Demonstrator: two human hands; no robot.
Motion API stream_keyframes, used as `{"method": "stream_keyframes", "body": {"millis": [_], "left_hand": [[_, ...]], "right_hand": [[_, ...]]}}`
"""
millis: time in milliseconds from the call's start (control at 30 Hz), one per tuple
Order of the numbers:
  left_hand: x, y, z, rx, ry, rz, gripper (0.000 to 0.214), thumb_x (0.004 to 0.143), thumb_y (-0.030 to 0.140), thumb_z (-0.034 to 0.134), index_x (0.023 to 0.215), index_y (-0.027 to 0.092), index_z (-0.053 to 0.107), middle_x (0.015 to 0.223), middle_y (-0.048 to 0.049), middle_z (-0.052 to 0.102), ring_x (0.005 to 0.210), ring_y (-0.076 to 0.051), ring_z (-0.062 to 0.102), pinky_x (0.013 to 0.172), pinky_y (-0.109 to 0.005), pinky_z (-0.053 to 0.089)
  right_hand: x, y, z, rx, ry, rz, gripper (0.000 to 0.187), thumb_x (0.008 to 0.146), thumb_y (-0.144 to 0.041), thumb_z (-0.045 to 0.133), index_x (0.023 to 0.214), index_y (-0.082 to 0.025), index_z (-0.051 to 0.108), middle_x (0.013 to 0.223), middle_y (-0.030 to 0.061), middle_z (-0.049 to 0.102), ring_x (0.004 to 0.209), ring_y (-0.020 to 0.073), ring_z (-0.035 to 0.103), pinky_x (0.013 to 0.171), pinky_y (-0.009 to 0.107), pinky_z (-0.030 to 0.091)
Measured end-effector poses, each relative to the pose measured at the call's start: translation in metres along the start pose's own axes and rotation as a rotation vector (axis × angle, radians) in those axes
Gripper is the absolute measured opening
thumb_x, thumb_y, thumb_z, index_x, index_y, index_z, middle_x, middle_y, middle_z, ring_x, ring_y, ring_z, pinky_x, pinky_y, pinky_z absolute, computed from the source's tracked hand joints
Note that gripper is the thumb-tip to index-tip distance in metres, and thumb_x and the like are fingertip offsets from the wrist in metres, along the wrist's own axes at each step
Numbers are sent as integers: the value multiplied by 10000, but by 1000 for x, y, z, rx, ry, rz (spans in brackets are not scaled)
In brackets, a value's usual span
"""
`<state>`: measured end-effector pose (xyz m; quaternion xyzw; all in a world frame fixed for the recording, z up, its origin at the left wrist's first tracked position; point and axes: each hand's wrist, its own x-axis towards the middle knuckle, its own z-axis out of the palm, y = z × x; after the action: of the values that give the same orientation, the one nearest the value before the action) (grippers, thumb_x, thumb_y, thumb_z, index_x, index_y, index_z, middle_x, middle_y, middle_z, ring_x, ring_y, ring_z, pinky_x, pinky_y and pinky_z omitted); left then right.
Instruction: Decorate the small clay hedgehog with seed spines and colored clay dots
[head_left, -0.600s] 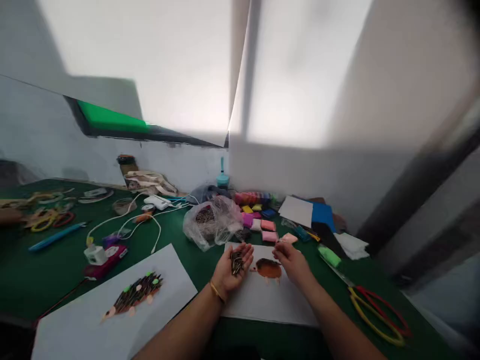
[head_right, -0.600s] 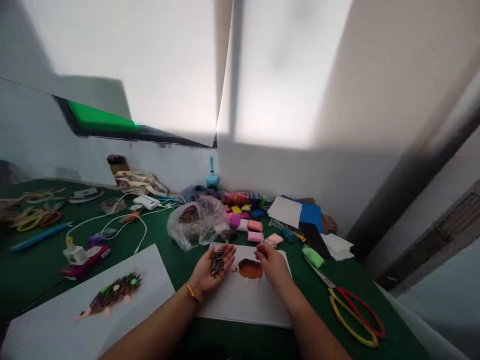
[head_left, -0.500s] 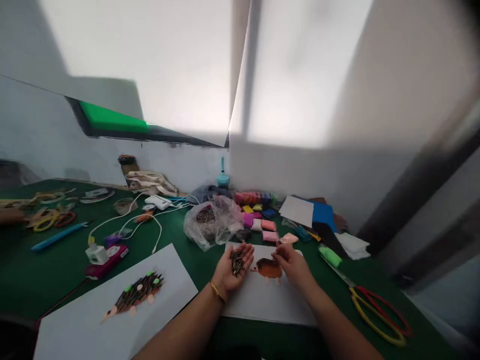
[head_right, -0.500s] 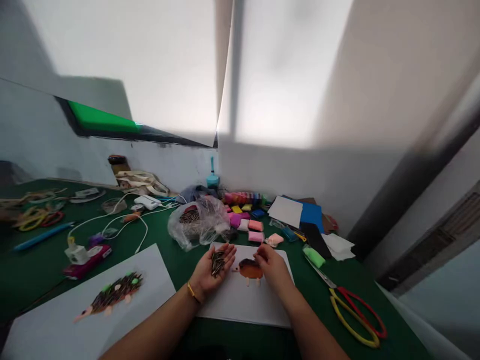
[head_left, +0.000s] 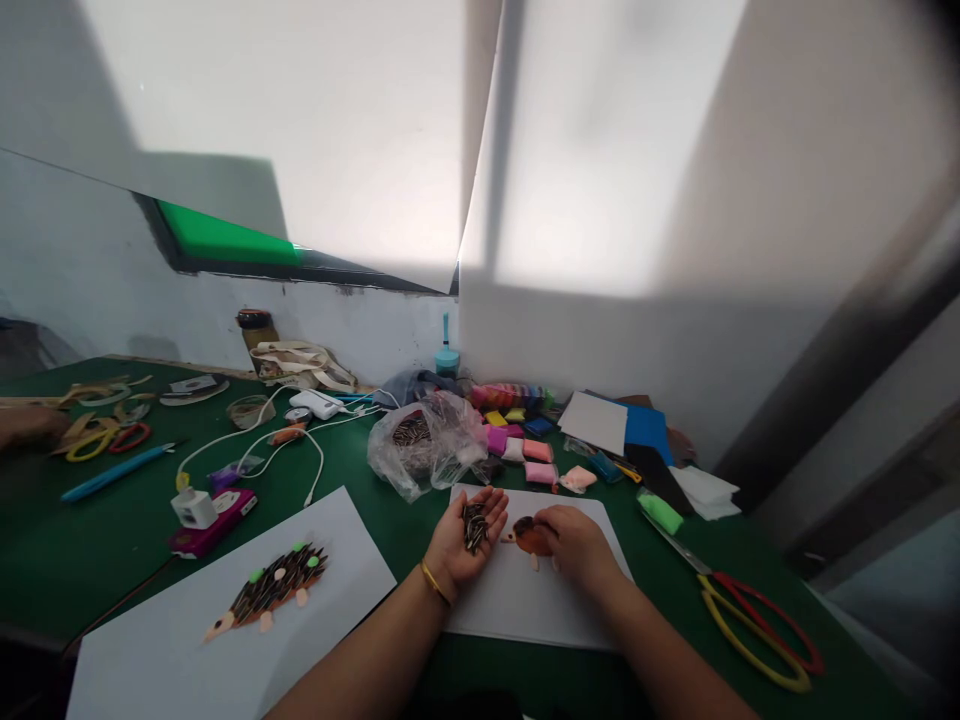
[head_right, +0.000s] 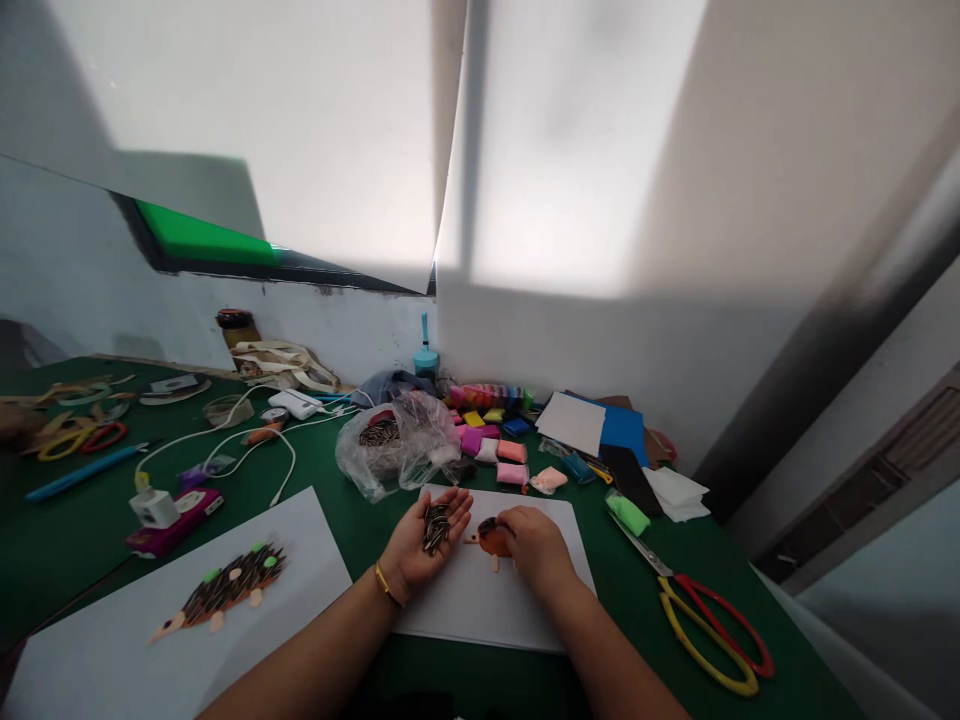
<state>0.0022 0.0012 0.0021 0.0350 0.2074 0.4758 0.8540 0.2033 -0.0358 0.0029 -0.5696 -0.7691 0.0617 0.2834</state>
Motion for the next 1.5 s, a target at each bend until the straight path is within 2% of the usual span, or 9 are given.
{"method": "stream_keyframes", "body": {"millis": [200, 300, 567, 933, 1500], "left_hand": [[-1, 0, 0, 4, -1, -10, 291, 903, 343, 443, 987, 106, 589, 1080, -142, 637, 1123, -260, 557, 879, -365, 509], [-1, 0, 0, 7, 6, -5, 295, 903, 345, 444, 981, 101, 590, 1083, -146, 636, 1125, -257, 556, 883, -360, 506], [0, -1, 1, 12, 8, -2, 300, 895, 350, 460, 985, 94, 590, 1090, -152, 635, 1142, -261, 544, 898, -363, 498], [0, 0, 0, 18, -2, -10, 281, 900, 336, 448, 1003, 111, 583, 1076, -142, 645, 1131, -250, 555, 904, -364, 495], [-2, -1, 2, 22, -5, -10, 281, 897, 334, 458, 1001, 108, 587, 1081, -147, 640, 1113, -253, 566, 880, -368, 507]], "right_hand": [[4, -5, 2, -49, 70, -78, 158, 794, -184, 558, 788, -238, 706, 793, 17, 611, 786, 152, 529, 699, 259, 356], [4, -4, 3, -114, 95, -71, 120, 771, -205, 605, 754, -247, 715, 759, 14, 585, 754, 145, 510, 674, 266, 331], [2, 3, 1, -145, 87, -81, 117, 780, -191, 598, 777, -228, 710, 773, 22, 600, 780, 150, 514, 690, 275, 323], [9, 1, 11, -143, 112, -101, 120, 772, -198, 594, 773, -237, 707, 771, 11, 604, 775, 148, 514, 689, 279, 312], [8, 0, 11, -99, 92, -46, 105, 773, -188, 594, 749, -216, 692, 776, 15, 593, 783, 144, 510, 690, 266, 316]]}}
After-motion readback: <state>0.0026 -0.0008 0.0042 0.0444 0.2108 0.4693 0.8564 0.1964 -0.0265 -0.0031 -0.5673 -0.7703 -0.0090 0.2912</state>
